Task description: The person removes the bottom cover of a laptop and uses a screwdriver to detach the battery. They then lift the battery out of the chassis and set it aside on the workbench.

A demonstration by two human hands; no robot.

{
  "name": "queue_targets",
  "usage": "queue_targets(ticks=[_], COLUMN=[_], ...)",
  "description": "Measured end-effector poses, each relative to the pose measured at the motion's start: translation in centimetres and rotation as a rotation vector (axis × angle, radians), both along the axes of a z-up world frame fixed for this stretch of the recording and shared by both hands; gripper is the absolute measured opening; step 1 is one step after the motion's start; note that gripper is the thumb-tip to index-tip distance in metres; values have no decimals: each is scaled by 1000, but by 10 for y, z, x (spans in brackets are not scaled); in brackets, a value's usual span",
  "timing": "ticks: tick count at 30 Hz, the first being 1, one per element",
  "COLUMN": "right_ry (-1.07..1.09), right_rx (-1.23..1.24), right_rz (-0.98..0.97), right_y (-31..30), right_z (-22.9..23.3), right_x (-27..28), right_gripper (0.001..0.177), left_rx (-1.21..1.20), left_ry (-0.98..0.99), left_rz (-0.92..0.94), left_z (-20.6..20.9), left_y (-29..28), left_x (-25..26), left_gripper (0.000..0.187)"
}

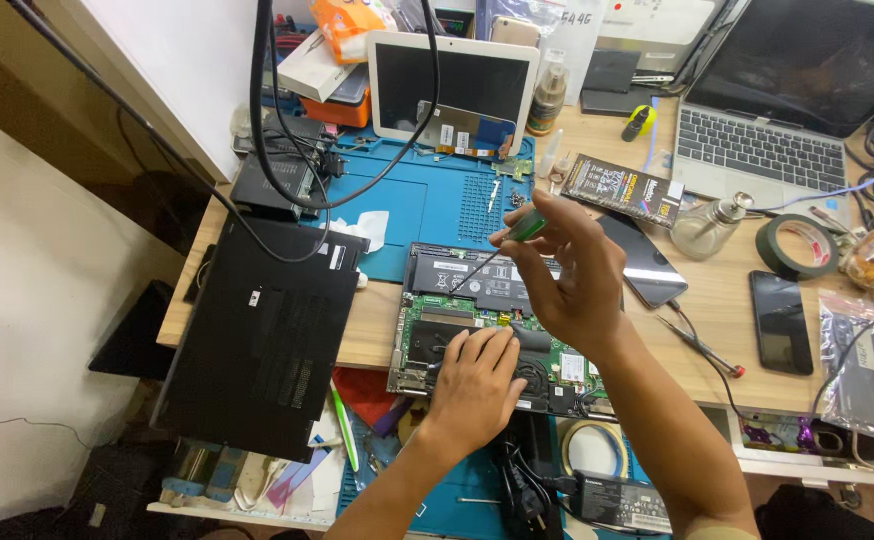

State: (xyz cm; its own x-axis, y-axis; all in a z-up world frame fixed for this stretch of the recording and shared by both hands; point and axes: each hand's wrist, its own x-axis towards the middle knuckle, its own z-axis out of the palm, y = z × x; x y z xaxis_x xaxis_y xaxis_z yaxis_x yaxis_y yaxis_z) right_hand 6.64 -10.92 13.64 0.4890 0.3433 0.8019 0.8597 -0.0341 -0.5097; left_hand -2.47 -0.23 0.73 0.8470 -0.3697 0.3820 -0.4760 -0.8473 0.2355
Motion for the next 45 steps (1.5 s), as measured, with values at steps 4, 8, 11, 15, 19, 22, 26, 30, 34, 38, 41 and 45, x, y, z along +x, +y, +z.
queue_targets(ticks=[4,8,11,15,19,22,26,30,34,38,41,45], right_ry=[-29,0,2,-25,-19,-14,-28,-22,-2,10,23,-12], right_rx=[-56,-78,-85,-96,-115,-108,7,-9,1,10,27,20], right_rz=[-48,-115,-167,-163,-213,-245,-208,-250,-269,-276,-284,-293], right_y=[-7,-17,-22,-30,-41,-49,-55,-64,-71,-74,-76,-82], right_z=[-1,-2,-5,0,2,0,-7,-8,-13,-17,-16,-14], right_x=[3,3,5,4,3,3,11,8,8,9,5,4], right_gripper=[43,43,42,40,40,41,43,43,42,42,42,43], left_rx=[-36,-63,-64,-54,-60,-45,-72,-23,29,38,-18,-72], left_ry=[-13,7,30,33,18,53,127,165,208,244,334,192], left_rz=[-12,-22,-26,-22,-21,-29,-59,-58,-32,-23,-6,54], left_z=[0,-2,-3,-2,4,3,4,-2,-5,-1,6,-3], left_y=[3,2,3,2,0,-3,-7,-10,-13,-13,-3,9], left_x=[1,1,1,3,6,10,19,27,29,31,38,45], left_gripper=[49,48,48,47,49,55,63,65,65,66,68,50])
